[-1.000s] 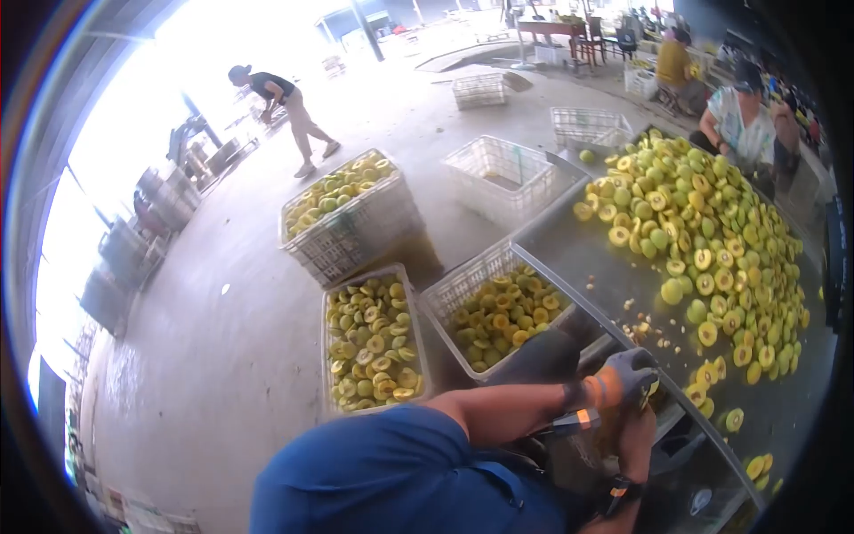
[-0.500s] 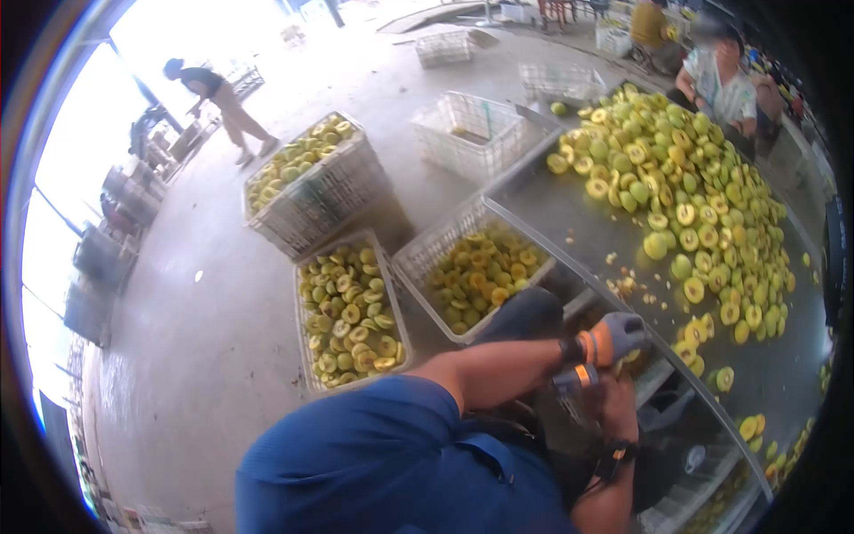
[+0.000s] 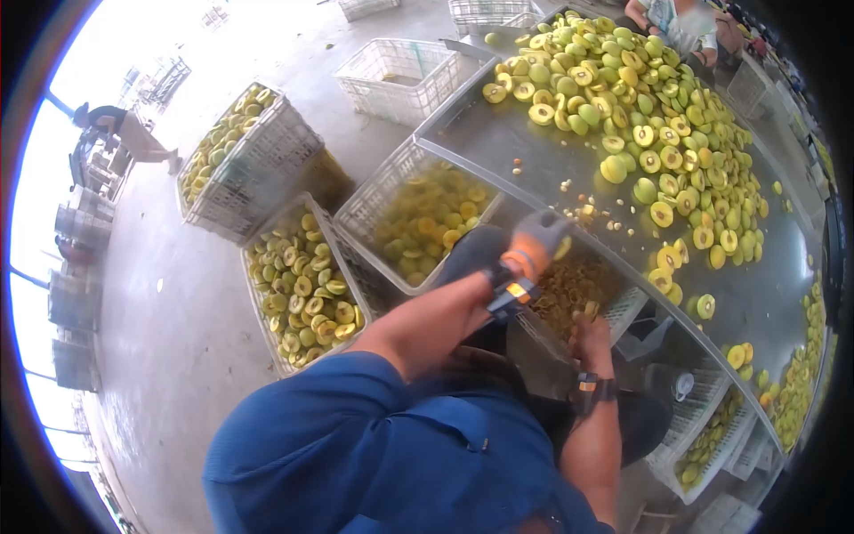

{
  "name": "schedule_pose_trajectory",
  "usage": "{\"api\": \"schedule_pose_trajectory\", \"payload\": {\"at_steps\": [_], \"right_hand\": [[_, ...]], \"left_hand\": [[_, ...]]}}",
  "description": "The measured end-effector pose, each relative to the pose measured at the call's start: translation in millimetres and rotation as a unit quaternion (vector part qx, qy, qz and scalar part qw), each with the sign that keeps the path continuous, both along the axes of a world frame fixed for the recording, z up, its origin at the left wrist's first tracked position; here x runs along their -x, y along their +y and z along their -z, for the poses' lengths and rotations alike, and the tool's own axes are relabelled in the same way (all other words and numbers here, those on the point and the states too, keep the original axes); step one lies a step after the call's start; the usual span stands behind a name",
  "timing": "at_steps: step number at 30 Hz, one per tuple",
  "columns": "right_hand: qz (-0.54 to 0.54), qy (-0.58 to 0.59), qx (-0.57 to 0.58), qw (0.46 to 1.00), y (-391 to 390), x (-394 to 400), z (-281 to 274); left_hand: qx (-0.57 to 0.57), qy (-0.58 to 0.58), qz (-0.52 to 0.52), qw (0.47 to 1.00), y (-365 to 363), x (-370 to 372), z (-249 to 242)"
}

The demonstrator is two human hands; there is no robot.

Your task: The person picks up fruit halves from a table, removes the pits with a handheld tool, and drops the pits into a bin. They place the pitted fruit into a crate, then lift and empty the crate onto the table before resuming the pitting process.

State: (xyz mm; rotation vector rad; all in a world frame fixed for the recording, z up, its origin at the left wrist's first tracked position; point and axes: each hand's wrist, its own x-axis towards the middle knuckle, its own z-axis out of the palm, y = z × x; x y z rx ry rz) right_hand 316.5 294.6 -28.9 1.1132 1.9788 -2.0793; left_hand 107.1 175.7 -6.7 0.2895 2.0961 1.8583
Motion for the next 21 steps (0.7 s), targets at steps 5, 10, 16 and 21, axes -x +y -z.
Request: {"api": "schedule_pose_trajectory", "payload": {"at_steps": [5,10,16,21], "right_hand": [[0.009,-0.002,0.015,1.000,-4,-4,-17],[0.036,0.005,-0.015,0.999,-1,-16,-29],[0.104,-0.007,-0.092,0.990,26,-37,-65],[0.129,-0.006,-0.172,0.977,67,-53,-109]], "left_hand": [[0.138,0.362,-0.044,0.921,-101,49,2],[0.110,0.334,-0.124,0.928,-203,109,47],[0.291,0.260,-0.048,0.920,-306,132,130],[0.263,0.046,-0.216,0.939,-313,115,119]]}}
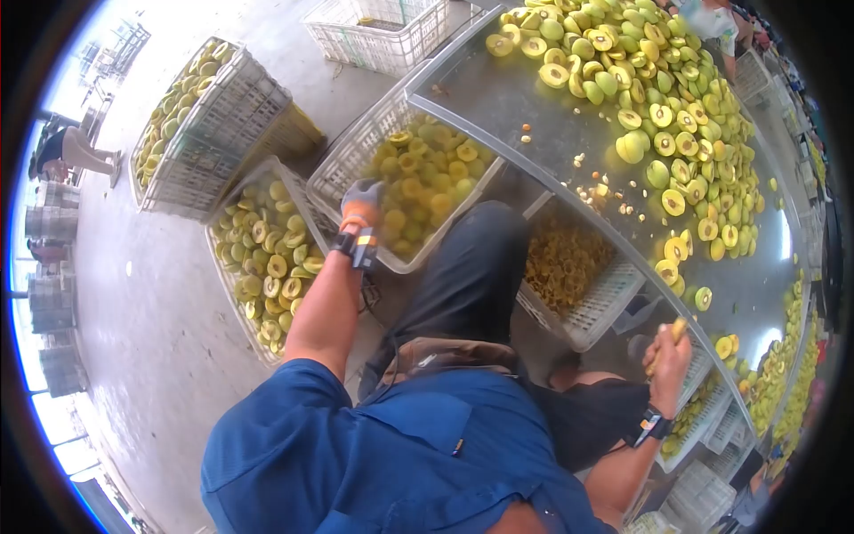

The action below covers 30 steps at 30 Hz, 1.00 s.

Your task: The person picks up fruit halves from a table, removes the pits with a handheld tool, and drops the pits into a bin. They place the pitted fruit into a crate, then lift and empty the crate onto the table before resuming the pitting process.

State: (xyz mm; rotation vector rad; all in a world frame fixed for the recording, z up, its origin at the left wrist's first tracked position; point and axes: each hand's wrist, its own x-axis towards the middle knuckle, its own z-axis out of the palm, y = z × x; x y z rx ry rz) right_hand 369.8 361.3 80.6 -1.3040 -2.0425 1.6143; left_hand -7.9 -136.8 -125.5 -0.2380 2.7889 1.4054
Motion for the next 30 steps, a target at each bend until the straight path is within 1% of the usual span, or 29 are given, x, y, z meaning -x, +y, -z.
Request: {"api": "schedule_pose_trajectory", "payload": {"at_steps": [3,4,5,6,7,8,9,10,11,13,15,17,18,19,21,24,27,30], "right_hand": [[0.025,-0.014,-0.071,0.997,42,-3,-5],[0.034,-0.017,-0.094,0.995,55,-7,-5],[0.031,-0.046,-0.115,0.992,65,-11,-5],[0.031,-0.077,-0.140,0.987,78,-12,-6],[0.036,-0.109,-0.169,0.979,94,-12,-9],[0.029,-0.100,-0.167,0.981,110,-16,3],[0.030,-0.097,-0.167,0.981,129,-24,9],[0.038,-0.112,-0.168,0.979,129,-19,-4],[0.042,-0.125,-0.164,0.978,122,-4,-11],[0.041,-0.099,-0.172,0.979,136,6,1],[0.023,-0.123,-0.196,0.973,137,25,5],[-0.044,-0.115,-0.291,0.949,136,40,16],[-0.077,-0.110,-0.337,0.932,134,48,20],[-0.101,-0.131,-0.331,0.929,128,60,19],[-0.149,-0.171,-0.319,0.920,118,82,14],[-0.211,-0.188,-0.328,0.902,124,97,32],[-0.210,-0.135,-0.316,0.915,119,100,21],[-0.160,-0.082,-0.243,0.953,90,104,-6]], "left_hand": [[0.006,-0.009,0.003,1.000,7,-6,4],[0.020,0.019,-0.006,1.000,12,-5,12],[-0.025,0.019,0.003,0.999,18,-4,9],[-0.003,0.037,0.022,0.999,24,0,5],[0.242,0.214,0.192,0.927,19,3,5],[0.336,0.283,0.208,0.874,20,9,7],[0.309,0.263,0.198,0.892,49,-1,-42],[0.009,0.177,0.124,0.976,88,-4,-78],[-0.280,0.053,0.033,0.958,119,-5,-103],[-0.300,0.089,0.092,0.945,154,-3,-127],[-0.297,0.084,0.141,0.941,194,-16,-159],[-0.295,0.066,0.190,0.934,230,-33,-181],[-0.288,0.083,0.227,0.926,247,-44,-190],[-0.301,0.081,0.267,0.912,260,-54,-192],[-0.282,0.053,0.317,0.904,279,-70,-188],[-0.305,-0.012,0.355,0.884,296,-96,-174],[-0.249,-0.064,0.401,0.879,302,-115,-170],[-0.257,-0.087,0.427,0.862,321,-134,-174]]}}
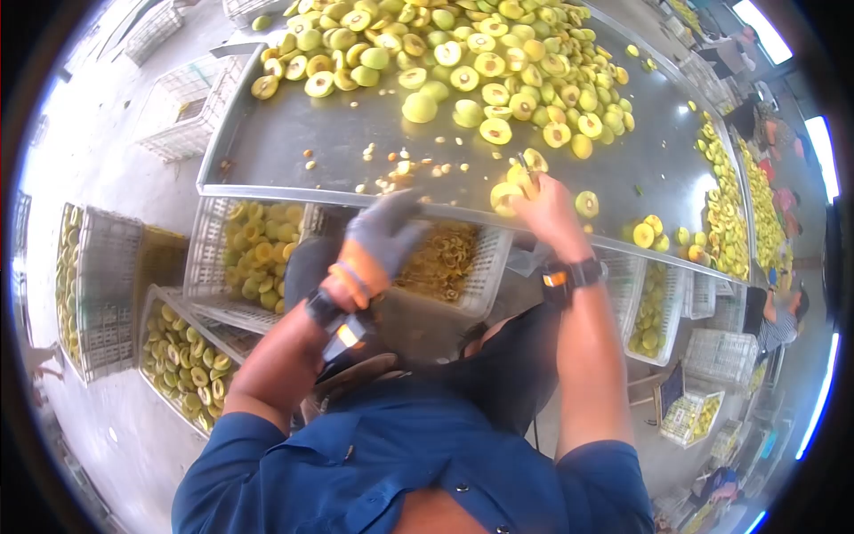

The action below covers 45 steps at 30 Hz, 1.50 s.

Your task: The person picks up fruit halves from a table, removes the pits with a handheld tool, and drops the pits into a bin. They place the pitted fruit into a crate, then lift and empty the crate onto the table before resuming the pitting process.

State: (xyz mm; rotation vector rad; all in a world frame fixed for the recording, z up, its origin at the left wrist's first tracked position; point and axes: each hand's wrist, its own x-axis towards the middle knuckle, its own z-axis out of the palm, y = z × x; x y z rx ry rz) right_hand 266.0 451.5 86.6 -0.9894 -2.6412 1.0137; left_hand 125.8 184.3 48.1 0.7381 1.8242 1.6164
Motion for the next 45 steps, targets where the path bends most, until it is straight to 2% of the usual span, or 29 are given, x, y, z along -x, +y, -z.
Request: {"api": "schedule_pose_trajectory", "payload": {"at_steps": [1,2,3,4,7,8,14,17,20,25,29,32,35,38,41,44,45], "right_hand": [[-0.023,0.033,0.035,0.999,-16,1,-11],[-0.043,0.065,0.071,0.994,-36,1,-22],[-0.061,0.100,0.105,0.988,-54,1,-27],[-0.075,0.142,0.068,0.985,-70,2,-22],[-0.050,0.227,0.063,0.971,-97,-6,-20],[-0.014,0.247,0.108,0.963,-109,-15,-19],[-0.025,0.103,0.074,0.992,-171,-52,-12],[-0.025,0.111,0.055,0.992,-183,-55,-15],[-0.034,0.093,0.034,0.995,-191,-60,-10],[-0.050,0.113,0.056,0.991,-198,-65,10],[-0.032,0.144,0.100,0.984,-208,-67,-7],[-0.017,0.124,0.085,0.988,-210,-66,-16],[-0.015,0.213,0.002,0.977,-205,-64,-4],[-0.007,0.267,0.033,0.963,-198,-58,3],[0.013,0.308,0.249,0.918,-199,-52,3],[0.073,0.352,0.430,0.828,-215,-44,23],[0.051,0.325,0.355,0.875,-215,-47,25]], "left_hand": [[0.035,0.048,0.027,0.998,6,-5,-6],[0.049,0.038,0.038,0.997,15,-12,-24],[0.011,0.006,0.037,0.999,23,-17,-14],[-0.011,-0.037,0.045,0.998,28,-15,-6],[-0.041,-0.112,0.028,0.992,25,-11,-7],[-0.044,-0.127,0.014,0.991,21,-10,-9],[-0.100,-0.081,-0.034,0.991,-7,-31,-2],[-0.123,-0.045,-0.052,0.990,-14,-49,-8],[-0.067,-0.034,-0.073,0.995,-22,-59,-16],[-0.033,-0.004,-0.082,0.996,-28,-65,-14],[-0.059,-0.046,-0.071,0.995,-32,-66,-13],[-0.042,-0.030,-0.040,0.998,-38,-65,-14],[-0.030,0.104,0.011,0.994,-37,-56,-6],[0.011,0.088,0.064,0.994,-43,-51,-23],[-0.079,-0.046,-0.001,0.996,-43,-58,-29],[-0.120,-0.007,-0.023,0.993,-47,-70,-14],[-0.116,-0.035,-0.027,0.992,-47,-68,-8]]}}
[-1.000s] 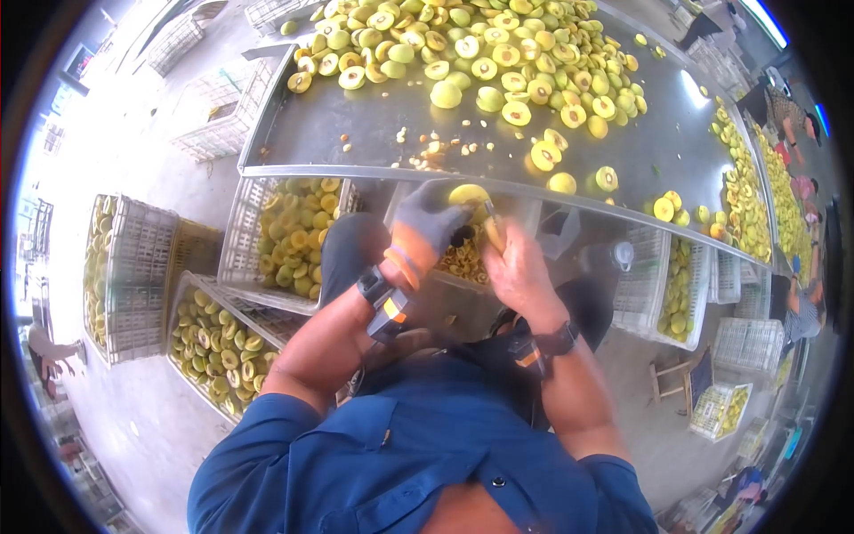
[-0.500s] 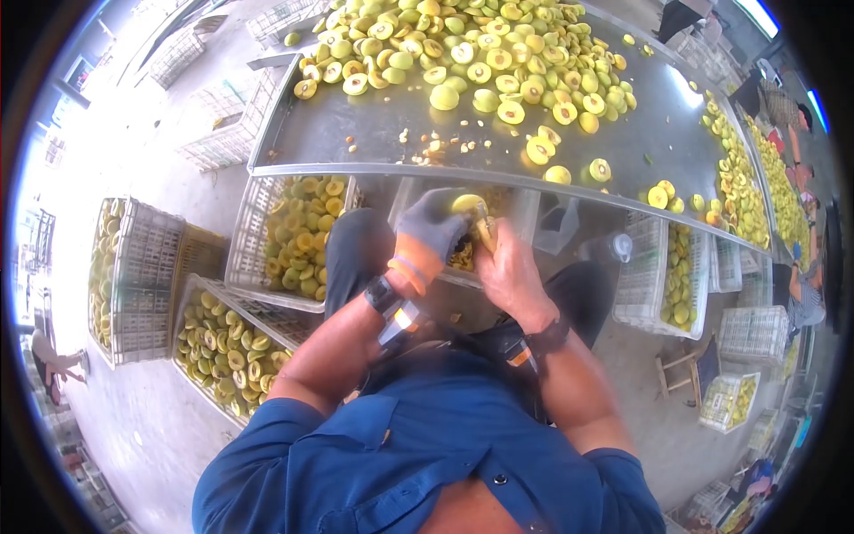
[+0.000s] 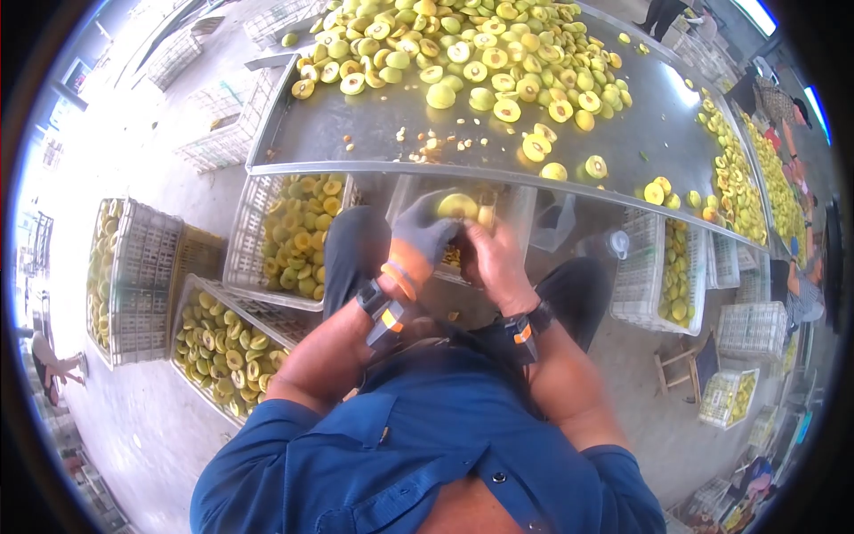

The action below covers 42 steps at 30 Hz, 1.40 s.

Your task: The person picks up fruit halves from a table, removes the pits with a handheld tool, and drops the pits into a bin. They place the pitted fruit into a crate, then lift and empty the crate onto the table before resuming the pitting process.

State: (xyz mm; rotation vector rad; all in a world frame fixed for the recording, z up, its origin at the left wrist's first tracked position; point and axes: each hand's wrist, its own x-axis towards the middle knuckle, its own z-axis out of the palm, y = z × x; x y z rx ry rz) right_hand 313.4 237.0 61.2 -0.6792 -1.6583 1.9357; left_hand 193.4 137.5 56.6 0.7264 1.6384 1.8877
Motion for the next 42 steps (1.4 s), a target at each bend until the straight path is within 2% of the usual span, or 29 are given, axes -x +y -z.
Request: {"api": "schedule_pose_trajectory", "payload": {"at_steps": [2,6,9,12,14,17,18,20,22,24,26,27,28,30,33,35,38,41,42], "right_hand": [[-0.017,-0.072,-0.171,0.982,-3,-9,-6],[-0.065,-0.190,-0.306,0.930,-5,-20,-29],[-0.084,-0.203,-0.313,0.924,-2,-21,-34],[-0.100,-0.251,-0.402,0.875,-1,-21,-18],[-0.111,-0.217,-0.388,0.889,-1,-21,-10],[-0.127,-0.210,-0.381,0.891,2,-18,3],[-0.133,-0.216,-0.380,0.890,1,-18,7],[-0.137,-0.198,-0.344,0.908,2,-16,7],[-0.145,-0.170,-0.285,0.932,3,-13,7],[-0.154,-0.130,-0.202,0.958,5,-9,4],[-0.159,-0.136,-0.248,0.946,7,-6,10],[-0.162,-0.140,-0.270,0.939,7,-4,13],[-0.200,-0.157,-0.187,0.949,7,-3,7],[-0.270,-0.185,-0.016,0.945,6,-2,-10],[-0.267,-0.166,0.259,0.913,7,-4,-10],[-0.270,-0.151,0.285,0.907,8,-5,-14],[-0.265,-0.143,0.310,0.902,5,-3,-8],[-0.259,-0.163,0.322,0.896,10,-5,-8],[-0.258,-0.173,0.326,0.893,12,-6,-9]], "left_hand": [[0.012,-0.060,-0.006,0.998,-5,2,8],[0.052,-0.028,0.009,0.998,-11,2,-7],[0.084,-0.002,0.012,0.996,-10,1,-11],[0.117,0.036,0.006,0.992,-8,2,-6],[0.159,0.077,0.006,0.984,-6,3,-6],[0.216,0.315,-0.005,0.924,-7,9,-11],[0.213,0.313,0.005,0.925,-8,9,-8],[0.206,0.312,0.022,0.927,-6,14,2],[0.127,0.134,0.047,0.982,-3,22,15],[0.077,0.112,0.027,0.990,-2,25,25],[0.055,0.251,-0.036,0.966,3,21,31],[0.067,0.200,-0.065,0.975,9,19,41],[0.075,0.147,-0.096,0.982,15,16,50],[0.145,0.153,-0.114,0.971,23,20,60],[0.065,0.118,-0.118,0.984,35,26,82],[0.075,0.396,-0.108,0.909,30,30,69],[0.051,0.162,-0.043,0.985,35,27,58],[0.095,-0.061,0.027,0.993,41,26,27],[0.073,0.072,0.034,0.994,43,31,40]]}}
